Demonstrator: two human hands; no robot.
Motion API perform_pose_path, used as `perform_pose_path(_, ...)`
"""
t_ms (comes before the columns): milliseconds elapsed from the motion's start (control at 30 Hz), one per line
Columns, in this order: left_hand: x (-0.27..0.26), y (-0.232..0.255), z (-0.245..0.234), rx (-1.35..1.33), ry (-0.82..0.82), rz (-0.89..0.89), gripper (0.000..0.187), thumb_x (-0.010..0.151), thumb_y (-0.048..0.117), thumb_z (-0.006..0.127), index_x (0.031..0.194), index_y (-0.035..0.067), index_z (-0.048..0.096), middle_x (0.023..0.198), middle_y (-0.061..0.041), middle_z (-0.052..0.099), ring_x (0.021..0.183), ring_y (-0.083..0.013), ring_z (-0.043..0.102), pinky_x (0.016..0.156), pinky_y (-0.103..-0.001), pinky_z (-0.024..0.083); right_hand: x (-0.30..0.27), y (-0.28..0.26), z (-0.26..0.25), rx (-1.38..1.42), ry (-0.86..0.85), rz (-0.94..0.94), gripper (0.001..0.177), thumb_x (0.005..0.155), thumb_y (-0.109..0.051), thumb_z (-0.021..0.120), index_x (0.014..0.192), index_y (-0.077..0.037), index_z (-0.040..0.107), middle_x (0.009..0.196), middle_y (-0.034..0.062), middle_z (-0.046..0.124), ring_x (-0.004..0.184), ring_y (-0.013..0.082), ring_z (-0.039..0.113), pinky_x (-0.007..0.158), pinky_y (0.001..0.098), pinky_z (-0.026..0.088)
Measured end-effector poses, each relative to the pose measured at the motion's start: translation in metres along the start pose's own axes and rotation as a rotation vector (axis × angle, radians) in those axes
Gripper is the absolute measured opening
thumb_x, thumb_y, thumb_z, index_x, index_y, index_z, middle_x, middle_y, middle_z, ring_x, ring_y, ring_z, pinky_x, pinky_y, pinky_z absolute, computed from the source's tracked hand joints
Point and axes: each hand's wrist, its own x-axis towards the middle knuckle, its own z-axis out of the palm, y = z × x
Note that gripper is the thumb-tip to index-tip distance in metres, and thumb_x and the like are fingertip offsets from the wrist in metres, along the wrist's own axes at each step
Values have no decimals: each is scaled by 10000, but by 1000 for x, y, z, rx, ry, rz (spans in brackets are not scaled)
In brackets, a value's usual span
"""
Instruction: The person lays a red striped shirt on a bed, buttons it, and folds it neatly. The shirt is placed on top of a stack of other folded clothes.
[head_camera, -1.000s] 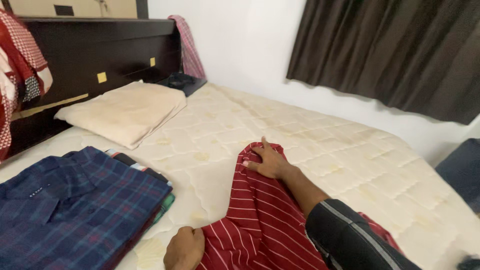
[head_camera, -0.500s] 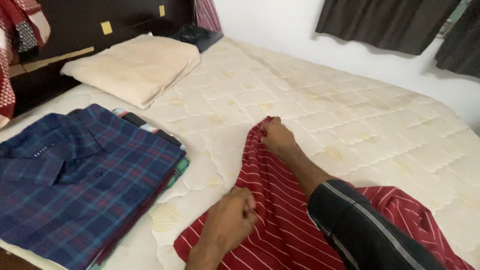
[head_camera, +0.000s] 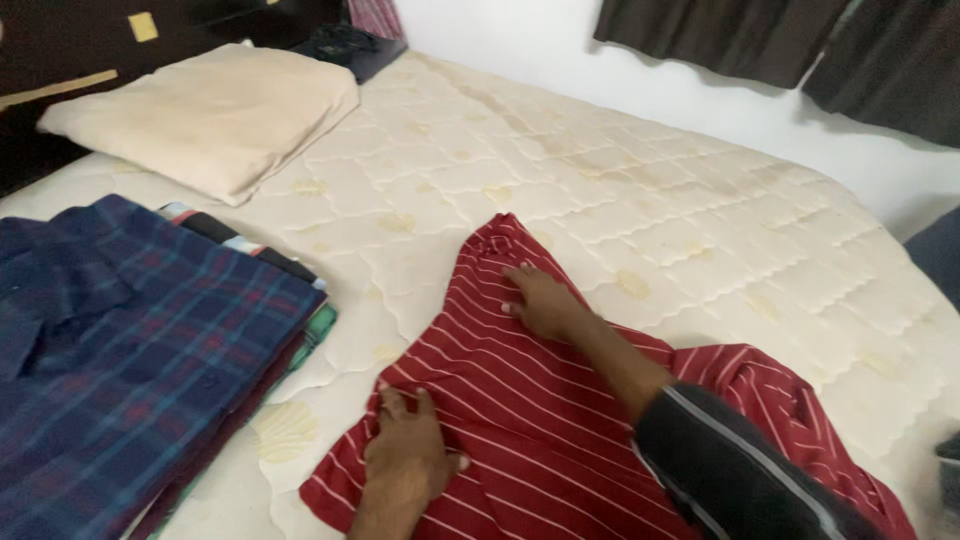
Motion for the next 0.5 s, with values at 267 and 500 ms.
perform_pose_path(267,-3,11,10,338,223,4,811,971,392,658,1607,56,285,1578,-241,338,1474,-374,363,1198,-532,345,-122,73,-6,141,90,114,489,1048,-310,502,1513,-161,486,1504,134,569,1383,307,540,1191,473,423)
perform_pose_path(500,17,74,65,399,455,655,772,1020,591,449,1564,104,197,1692,-223,84,1506,-404,121,1189,-637,123,-184,148,-52,-76,1,467,657,932,-228,676,1531,-244,406,1429,166,520,1234,312,568,1030,470,529)
